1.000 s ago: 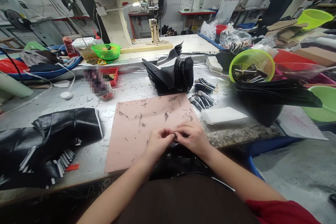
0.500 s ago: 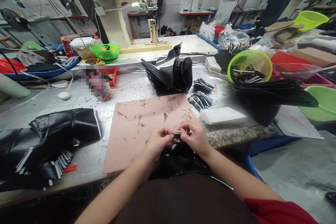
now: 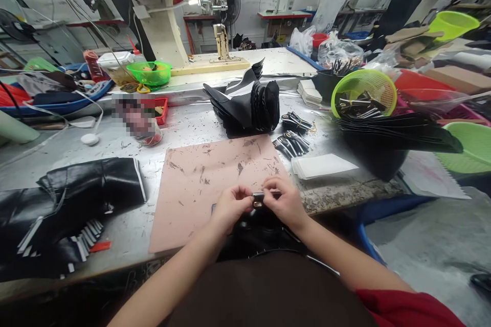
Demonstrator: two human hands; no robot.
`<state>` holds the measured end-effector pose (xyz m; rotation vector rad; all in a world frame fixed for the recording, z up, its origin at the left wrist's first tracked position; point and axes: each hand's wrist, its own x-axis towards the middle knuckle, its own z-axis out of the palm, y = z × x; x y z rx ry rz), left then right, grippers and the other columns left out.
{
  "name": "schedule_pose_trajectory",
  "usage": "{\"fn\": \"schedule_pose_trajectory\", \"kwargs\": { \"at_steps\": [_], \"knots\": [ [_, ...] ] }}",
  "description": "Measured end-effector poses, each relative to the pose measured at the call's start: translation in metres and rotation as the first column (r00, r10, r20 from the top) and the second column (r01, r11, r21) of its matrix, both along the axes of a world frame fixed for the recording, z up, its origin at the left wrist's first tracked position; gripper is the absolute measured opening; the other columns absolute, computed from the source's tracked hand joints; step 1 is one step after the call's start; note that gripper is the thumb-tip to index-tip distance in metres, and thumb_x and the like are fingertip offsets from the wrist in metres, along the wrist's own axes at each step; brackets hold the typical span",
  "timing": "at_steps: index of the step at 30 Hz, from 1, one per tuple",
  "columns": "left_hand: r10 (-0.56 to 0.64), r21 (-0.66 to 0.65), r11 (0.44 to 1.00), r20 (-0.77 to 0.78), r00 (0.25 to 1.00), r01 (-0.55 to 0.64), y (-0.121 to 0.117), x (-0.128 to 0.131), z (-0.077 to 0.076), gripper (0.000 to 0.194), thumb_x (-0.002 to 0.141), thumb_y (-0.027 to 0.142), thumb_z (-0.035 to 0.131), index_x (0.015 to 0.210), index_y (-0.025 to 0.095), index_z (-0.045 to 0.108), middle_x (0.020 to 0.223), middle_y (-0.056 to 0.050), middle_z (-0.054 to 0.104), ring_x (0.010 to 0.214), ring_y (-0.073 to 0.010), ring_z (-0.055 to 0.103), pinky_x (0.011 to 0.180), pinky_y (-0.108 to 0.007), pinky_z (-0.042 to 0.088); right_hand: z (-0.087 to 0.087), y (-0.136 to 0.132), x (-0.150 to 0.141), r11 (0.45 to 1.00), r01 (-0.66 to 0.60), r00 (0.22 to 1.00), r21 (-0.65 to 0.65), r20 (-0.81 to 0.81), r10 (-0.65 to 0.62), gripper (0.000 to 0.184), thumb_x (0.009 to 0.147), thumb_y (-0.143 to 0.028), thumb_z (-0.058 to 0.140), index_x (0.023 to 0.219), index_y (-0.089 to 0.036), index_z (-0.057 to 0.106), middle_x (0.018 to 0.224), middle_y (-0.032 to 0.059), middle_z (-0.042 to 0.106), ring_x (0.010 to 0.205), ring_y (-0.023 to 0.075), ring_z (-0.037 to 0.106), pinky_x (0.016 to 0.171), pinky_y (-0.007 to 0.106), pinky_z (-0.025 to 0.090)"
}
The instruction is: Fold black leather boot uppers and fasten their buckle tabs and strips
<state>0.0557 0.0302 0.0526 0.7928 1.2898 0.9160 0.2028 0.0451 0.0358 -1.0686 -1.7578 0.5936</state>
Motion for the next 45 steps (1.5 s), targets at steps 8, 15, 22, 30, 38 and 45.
{"fn": "schedule_pose_trajectory", "kwargs": {
  "at_steps": [8,15,22,30,38,45],
  "knots": [
    [-0.041,0.009,0.999,0.014,0.999,0.041,0.002,0.003,-0.009,0.033,0.053,0.017,0.064,0.076,0.019,0.04,0.052,0.008,0.053,0.046,-0.0061,0.049,0.048,-0.018,0.039,0.0,-0.008,0.011,0.995,-0.09,0.975,-0.033,0.2,0.095,0.006,0.075,-0.017,0.052,0.076,-0.019,0.058,0.07,0.0026,0.061,0.064,0.0142,0.055,0.06,0.026,0.045],
    [-0.083,0.032,0.996,0.018,0.996,0.083,0.001,0.006,-0.011,0.034,0.053,0.019,0.064,0.076,0.019,0.039,0.051,0.01,0.051,0.044,-0.0051,0.047,0.048,-0.018,0.036,-0.008,-0.013,-0.002,0.98,-0.023,0.932,0.196,0.359,-0.05,0.016,0.076,-0.011,0.047,0.067,-0.019,0.057,0.066,0.0033,0.062,0.063,0.0151,0.055,0.061,0.027,0.043],
    [-0.072,0.007,0.997,-0.094,0.993,0.073,0.004,0.001,-0.015,0.03,0.053,0.015,0.062,0.073,0.019,0.041,0.055,0.008,0.05,0.045,-0.0058,0.048,0.045,-0.017,0.039,-0.015,-0.004,0.016,0.963,0.017,0.968,-0.268,-0.236,-0.083,0.01,0.077,-0.021,0.041,0.069,-0.021,0.045,0.069,0.002,0.058,0.066,0.0146,0.056,0.061,0.028,0.046],
    [-0.084,-0.031,0.996,-0.224,0.971,0.079,0.008,-0.009,-0.024,0.023,0.054,0.013,0.058,0.069,0.019,0.042,0.059,0.007,0.049,0.047,-0.0066,0.049,0.046,-0.019,0.042,-0.016,-0.006,0.098,0.814,-0.122,0.992,-0.567,-0.05,0.113,0.024,0.078,-0.028,0.045,0.056,-0.02,0.046,0.044,-0.0057,0.037,0.039,0.0095,0.038,0.037,0.021,0.033],
    [-0.071,-0.012,0.997,-0.298,0.952,0.071,0.008,-0.009,-0.036,0.021,0.055,0.021,0.059,0.067,0.02,0.042,0.058,0.007,0.05,0.048,-0.0084,0.05,0.047,-0.02,0.039,-0.013,-0.023,0.099,0.95,-0.055,0.911,-0.306,0.375,0.173,0.021,0.069,-0.006,0.04,0.072,-0.021,0.055,0.068,0.0007,0.058,0.063,0.0143,0.055,0.057,0.026,0.045],
    [-0.103,-0.005,0.994,-0.353,0.93,0.108,0.009,-0.011,-0.042,0.019,0.058,0.022,0.058,0.069,0.02,0.041,0.06,0.006,0.049,0.05,-0.0087,0.05,0.047,-0.02,0.038,-0.017,-0.019,0.076,0.983,-0.175,0.898,-0.051,0.401,0.181,0.024,0.07,-0.001,0.038,0.075,-0.02,0.051,0.09,0.0071,0.063,0.086,0.0172,0.058,0.074,0.033,0.049]
  ]
}}
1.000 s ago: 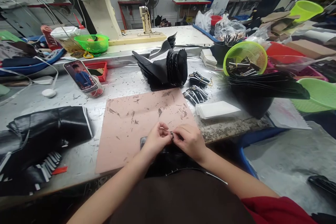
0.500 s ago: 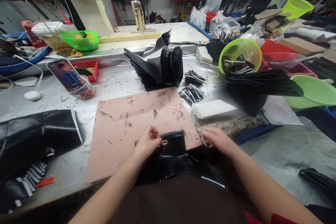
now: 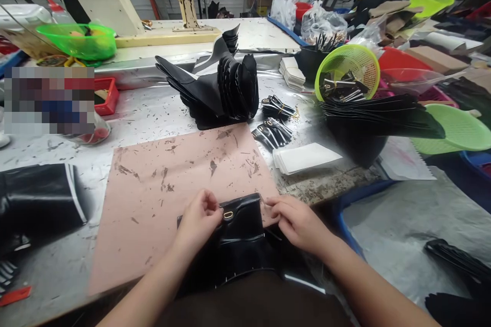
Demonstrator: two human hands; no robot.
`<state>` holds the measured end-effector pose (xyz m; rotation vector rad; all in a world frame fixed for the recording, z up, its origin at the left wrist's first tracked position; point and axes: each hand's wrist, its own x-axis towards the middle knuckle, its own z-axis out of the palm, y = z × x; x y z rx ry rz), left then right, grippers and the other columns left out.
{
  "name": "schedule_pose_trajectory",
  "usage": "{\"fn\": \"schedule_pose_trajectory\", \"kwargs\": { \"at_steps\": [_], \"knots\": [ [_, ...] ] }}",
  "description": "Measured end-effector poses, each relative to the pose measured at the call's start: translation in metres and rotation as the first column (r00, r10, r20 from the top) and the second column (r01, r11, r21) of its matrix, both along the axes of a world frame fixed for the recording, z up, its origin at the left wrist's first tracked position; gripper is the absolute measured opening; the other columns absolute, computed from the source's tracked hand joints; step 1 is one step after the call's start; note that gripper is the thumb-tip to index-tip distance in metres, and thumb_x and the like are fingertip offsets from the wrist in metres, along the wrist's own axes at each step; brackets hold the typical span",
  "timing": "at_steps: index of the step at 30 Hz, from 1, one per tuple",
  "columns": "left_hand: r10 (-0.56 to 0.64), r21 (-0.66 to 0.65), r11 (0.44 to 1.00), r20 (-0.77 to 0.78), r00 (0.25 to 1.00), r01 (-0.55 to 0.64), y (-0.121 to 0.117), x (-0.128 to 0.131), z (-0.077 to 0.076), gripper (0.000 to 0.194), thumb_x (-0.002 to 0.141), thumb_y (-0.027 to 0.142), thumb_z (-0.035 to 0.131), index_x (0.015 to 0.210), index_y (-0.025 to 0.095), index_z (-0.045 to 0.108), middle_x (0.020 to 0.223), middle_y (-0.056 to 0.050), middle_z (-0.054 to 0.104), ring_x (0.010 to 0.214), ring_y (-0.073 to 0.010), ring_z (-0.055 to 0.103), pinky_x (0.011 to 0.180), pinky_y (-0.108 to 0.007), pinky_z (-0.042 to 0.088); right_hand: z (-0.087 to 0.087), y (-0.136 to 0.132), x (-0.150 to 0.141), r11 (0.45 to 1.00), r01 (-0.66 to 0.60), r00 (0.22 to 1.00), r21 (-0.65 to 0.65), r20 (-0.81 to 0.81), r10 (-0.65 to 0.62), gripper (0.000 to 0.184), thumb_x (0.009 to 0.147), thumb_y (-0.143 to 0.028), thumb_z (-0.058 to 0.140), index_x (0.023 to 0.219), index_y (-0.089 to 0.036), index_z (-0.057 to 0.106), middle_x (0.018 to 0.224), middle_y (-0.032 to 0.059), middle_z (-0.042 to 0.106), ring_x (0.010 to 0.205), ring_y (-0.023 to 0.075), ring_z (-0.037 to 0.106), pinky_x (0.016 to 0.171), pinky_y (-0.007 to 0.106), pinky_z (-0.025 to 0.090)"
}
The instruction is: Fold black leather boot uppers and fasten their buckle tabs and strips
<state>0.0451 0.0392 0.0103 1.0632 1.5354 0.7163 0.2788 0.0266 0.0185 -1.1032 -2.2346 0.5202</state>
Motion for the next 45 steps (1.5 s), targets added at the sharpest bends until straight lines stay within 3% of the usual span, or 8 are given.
{"fn": "schedule_pose_trajectory", "kwargs": {
  "at_steps": [5,15,22,25,31,36,41,45],
  "knots": [
    [-0.018,0.0,1.0,-0.04,0.999,0.018,-0.001,0.001,0.001,0.018,0.06,0.023,0.057,0.068,0.02,0.041,0.061,0.006,0.049,0.05,-0.0093,0.049,0.048,-0.02,0.038,-0.006,0.006,-0.017,0.992,-0.097,0.991,0.075,0.103,0.089,0.021,0.069,0.0,0.041,0.076,-0.017,0.053,0.105,0.0113,0.062,0.098,0.0207,0.056,0.082,0.036,0.048],
    [-0.143,0.136,0.962,-0.485,0.863,0.236,-0.014,0.007,0.017,0.019,0.072,0.027,0.049,0.06,0.021,0.036,0.054,0.005,0.046,0.048,-0.0106,0.043,0.046,-0.021,0.033,-0.007,-0.002,-0.028,0.984,-0.053,0.977,0.167,0.211,0.017,0.026,0.077,-0.001,0.036,0.078,-0.015,0.058,0.104,0.0084,0.063,0.096,0.0193,0.056,0.082,0.035,0.041],
    [-0.163,0.211,0.915,-0.586,0.794,0.344,-0.014,0.009,0.015,0.014,0.077,0.019,0.047,0.064,0.019,0.041,0.056,0.005,0.048,0.05,-0.0094,0.047,0.047,-0.019,0.036,-0.008,-0.003,-0.036,0.98,-0.04,0.942,0.196,0.335,-0.028,0.047,0.076,-0.001,0.035,0.116,-0.017,0.054,0.102,0.0076,0.062,0.091,0.0196,0.053,0.08,0.034,0.035],
    [-0.18,0.304,0.811,-0.684,0.707,0.5,-0.017,0.005,0.012,0.012,0.081,0.014,0.043,0.076,0.018,0.053,0.066,0.001,0.055,0.056,-0.0092,0.051,0.051,-0.019,0.04,-0.006,-0.002,-0.039,0.977,-0.043,0.926,0.21,0.375,-0.039,0.049,0.073,0.0,0.037,0.115,-0.018,0.056,0.097,0.0081,0.062,0.086,0.0199,0.051,0.077,0.034,0.035],
    [-0.018,0.388,0.423,-0.9,0.435,0.819,-0.029,-0.018,0.004,0.029,0.085,0.009,0.037,0.107,0.013,0.055,0.061,0.0,0.051,0.049,-0.0111,0.045,0.044,-0.022,0.035,-0.003,-0.002,-0.042,0.979,-0.043,0.911,0.198,0.409,-0.042,0.049,0.071,0.001,0.04,0.113,-0.018,0.058,0.091,0.0077,0.061,0.082,0.0201,0.049,0.076,0.034,0.034],
    [-0.02,0.258,0.283,-0.961,0.275,0.924,-0.032,-0.022,0.014,0.034,0.079,0.007,0.041,0.11,0.007,0.055,0.098,-0.011,0.062,0.07,-0.0173,0.053,0.058,-0.029,0.042,-0.005,-0.002,-0.044,0.979,-0.04,0.903,0.199,0.427,-0.05,0.045,0.073,-0.002,0.042,0.113,-0.018,0.058,0.089,0.0082,0.061,0.08,0.0207,0.049,0.075,0.035,0.035],
    [-0.042,0.225,0.371,-0.965,0.258,0.901,-0.028,-0.019,0.018,0.036,0.073,0.009,0.045,0.106,0.016,0.06,0.113,-0.003,0.061,0.083,-0.0201,0.052,0.072,-0.032,0.04,-0.001,0.002,-0.043,0.996,-0.003,0.927,0.084,0.374,-0.028,0.047,0.073,0.0,0.04,0.112,-0.019,0.058,0.088,0.0082,0.061,0.081,0.0213,0.051,0.076,0.038,0.037],
    [-0.047,0.272,0.466,-0.942,0.331,0.842,-0.026,-0.024,0.013,0.041,0.074,0.007,0.044,0.108,0.024,0.06,0.113,0.001,0.061,0.082,-0.0184,0.051,0.072,-0.031,0.036,0.002,0.014,-0.022,0.968,-0.029,0.999,-0.248,0.019,0.034,0.048,0.071,-0.001,0.039,0.108,-0.024,0.06,0.097,0.0042,0.062,0.09,0.0179,0.054,0.084,0.037,0.039]
  ]
}}
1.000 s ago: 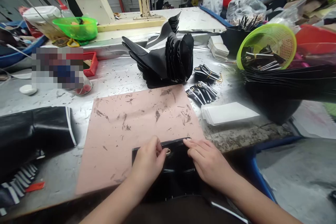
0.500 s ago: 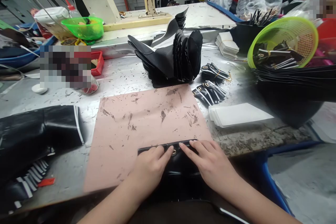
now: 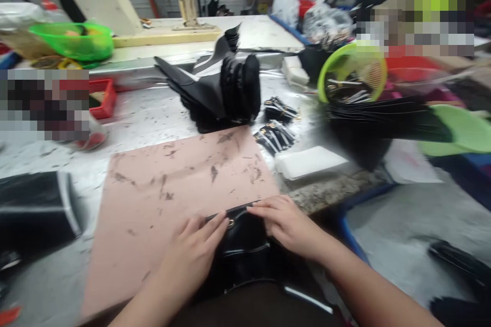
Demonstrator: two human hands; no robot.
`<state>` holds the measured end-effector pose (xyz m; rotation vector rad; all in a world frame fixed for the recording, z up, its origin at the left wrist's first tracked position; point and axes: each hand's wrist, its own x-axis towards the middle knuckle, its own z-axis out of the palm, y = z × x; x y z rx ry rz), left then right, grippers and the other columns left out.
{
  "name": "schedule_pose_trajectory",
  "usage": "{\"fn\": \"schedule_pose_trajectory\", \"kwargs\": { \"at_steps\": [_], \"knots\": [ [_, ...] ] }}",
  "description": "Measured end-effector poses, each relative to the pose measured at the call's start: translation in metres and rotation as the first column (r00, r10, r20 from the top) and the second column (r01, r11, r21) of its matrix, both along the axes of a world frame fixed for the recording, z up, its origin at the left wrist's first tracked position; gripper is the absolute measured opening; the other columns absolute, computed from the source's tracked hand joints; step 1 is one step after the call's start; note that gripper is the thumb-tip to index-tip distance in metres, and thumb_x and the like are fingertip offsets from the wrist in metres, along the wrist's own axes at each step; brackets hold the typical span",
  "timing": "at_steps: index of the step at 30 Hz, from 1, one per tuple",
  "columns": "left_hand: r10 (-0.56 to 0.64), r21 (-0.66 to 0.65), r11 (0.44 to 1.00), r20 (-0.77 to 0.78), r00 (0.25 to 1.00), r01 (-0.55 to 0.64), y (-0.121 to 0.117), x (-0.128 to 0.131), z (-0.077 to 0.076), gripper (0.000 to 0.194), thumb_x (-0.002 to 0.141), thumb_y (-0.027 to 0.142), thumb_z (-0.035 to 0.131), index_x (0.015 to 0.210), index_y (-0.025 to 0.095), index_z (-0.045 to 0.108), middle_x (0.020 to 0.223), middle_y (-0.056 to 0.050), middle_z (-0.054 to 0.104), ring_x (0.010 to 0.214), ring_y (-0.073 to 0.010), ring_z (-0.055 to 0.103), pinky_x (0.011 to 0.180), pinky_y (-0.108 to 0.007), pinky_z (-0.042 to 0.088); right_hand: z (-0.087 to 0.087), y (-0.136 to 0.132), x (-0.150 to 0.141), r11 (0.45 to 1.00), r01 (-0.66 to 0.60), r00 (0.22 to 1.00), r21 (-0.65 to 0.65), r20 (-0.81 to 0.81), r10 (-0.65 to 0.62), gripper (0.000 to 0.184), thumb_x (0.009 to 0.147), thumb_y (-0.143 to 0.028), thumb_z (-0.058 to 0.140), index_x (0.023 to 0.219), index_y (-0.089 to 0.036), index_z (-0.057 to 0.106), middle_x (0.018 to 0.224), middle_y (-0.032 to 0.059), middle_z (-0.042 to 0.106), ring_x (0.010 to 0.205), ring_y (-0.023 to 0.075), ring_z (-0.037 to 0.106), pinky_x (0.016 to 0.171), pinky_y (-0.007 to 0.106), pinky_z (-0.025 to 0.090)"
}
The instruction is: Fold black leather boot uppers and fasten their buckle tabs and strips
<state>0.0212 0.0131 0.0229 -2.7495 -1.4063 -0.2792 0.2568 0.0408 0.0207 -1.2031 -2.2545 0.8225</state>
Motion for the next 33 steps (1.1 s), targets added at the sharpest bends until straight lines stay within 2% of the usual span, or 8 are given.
{"fn": "schedule_pose_trajectory", "kwargs": {
  "at_steps": [3,5,7,9,15,22,29,33],
  "knots": [
    [0.045,0.008,0.999,0.018,0.999,-0.045,0.005,-0.007,-0.009,0.045,0.075,0.007,0.042,0.108,0.031,0.06,0.113,0.004,0.062,0.092,-0.0204,0.051,0.075,-0.032,0.034,-0.005,0.017,0.04,0.905,0.36,0.8,-0.226,-0.424,-0.424,0.033,0.07,-0.005,0.044,0.089,-0.023,0.064,0.085,-0.0003,0.063,0.078,0.0114,0.057,0.074,0.026,0.045],
    [0.042,0.015,0.999,-0.001,0.999,-0.042,0.01,-0.011,-0.014,0.046,0.075,0.01,0.042,0.109,0.036,0.059,0.115,0.004,0.06,0.1,-0.0226,0.049,0.077,-0.034,0.033,-0.009,0.031,0.074,0.625,0.599,0.277,-0.5,-0.602,-0.749,0.024,0.066,-0.004,0.046,0.078,-0.02,0.061,0.075,-0.0027,0.061,0.066,0.0073,0.055,0.061,0.019,0.045],
    [0.058,0.019,0.998,-0.019,0.998,-0.057,0.013,-0.013,-0.016,0.045,0.075,0.012,0.042,0.108,0.038,0.059,0.122,0.0,0.054,0.105,-0.0256,0.046,0.081,-0.037,0.032,-0.011,0.046,0.108,0.399,0.525,-0.189,-0.752,-0.56,-0.807,0.02,0.065,-0.002,0.043,0.072,-0.018,0.055,0.069,-0.0033,0.058,0.054,0.0046,0.051,0.049,0.014,0.041],
    [0.097,0.011,0.995,-0.018,0.995,-0.096,0.014,-0.012,-0.016,0.044,0.076,0.012,0.04,0.105,0.038,0.061,0.127,-0.002,0.049,0.11,-0.0277,0.043,0.084,-0.04,0.031,-0.01,0.061,0.135,0.338,0.401,-0.343,-0.851,-0.482,-0.806,0.018,0.063,-0.002,0.04,0.067,-0.016,0.05,0.064,-0.0026,0.055,0.046,0.0036,0.046,0.04,0.012,0.037],
    [0.111,0.094,0.989,0.069,0.991,-0.117,0.01,-0.006,-0.015,0.04,0.078,0.012,0.038,0.101,0.032,0.063,0.111,-0.007,0.054,0.1,-0.026,0.049,0.077,-0.037,0.038,-0.007,0.085,0.159,0.376,0.365,-0.347,-0.851,-0.5,-0.794,0.01,0.065,-0.006,0.041,0.064,-0.016,0.044,0.058,-0.004,0.05,0.037,0.0021,0.035,0.033,0.011,0.031],
    [0.087,0.27,0.942,0.376,0.923,-0.199,0.009,-0.028,-0.005,0.044,0.083,0.02,0.043,0.126,0.029,0.039,0.092,-0.007,0.049,0.082,-0.0204,0.054,0.073,-0.033,0.046,-0.007,0.082,0.154,0.27,0.544,-0.396,-0.795,-0.527,-0.752,0.005,0.064,-0.015,0.045,0.066,-0.018,0.042,0.058,-0.0074,0.045,0.046,0.0038,0.045,0.041,0.013,0.037],
    [0.108,0.258,0.945,0.34,0.934,-0.203,-0.002,-0.041,0.001,0.037,0.083,0.019,0.043,0.12,0.023,0.042,0.096,-0.006,0.055,0.089,-0.02,0.056,0.078,-0.031,0.047,0.023,0.104,0.137,0.251,0.731,-0.303,-0.634,-0.632,-0.714,0.046,0.064,-0.014,0.055,0.104,-0.031,0.04,0.085,-0.0097,0.055,0.063,0.0036,0.054,0.053,0.015,0.044],
    [0.037,0.259,0.958,0.32,0.947,-0.125,-0.009,-0.044,0.0,0.028,0.083,0.015,0.041,0.109,0.02,0.051,0.095,-0.006,0.059,0.087,-0.0177,0.057,0.076,-0.028,0.047,0.03,0.123,0.138,0.196,0.787,-0.22,-0.585,-0.562,-0.797,0.021,0.069,-0.016,0.052,0.089,-0.02,0.047,0.08,-0.0038,0.058,0.057,0.0058,0.054,0.05,0.019,0.044]
  ]
}}
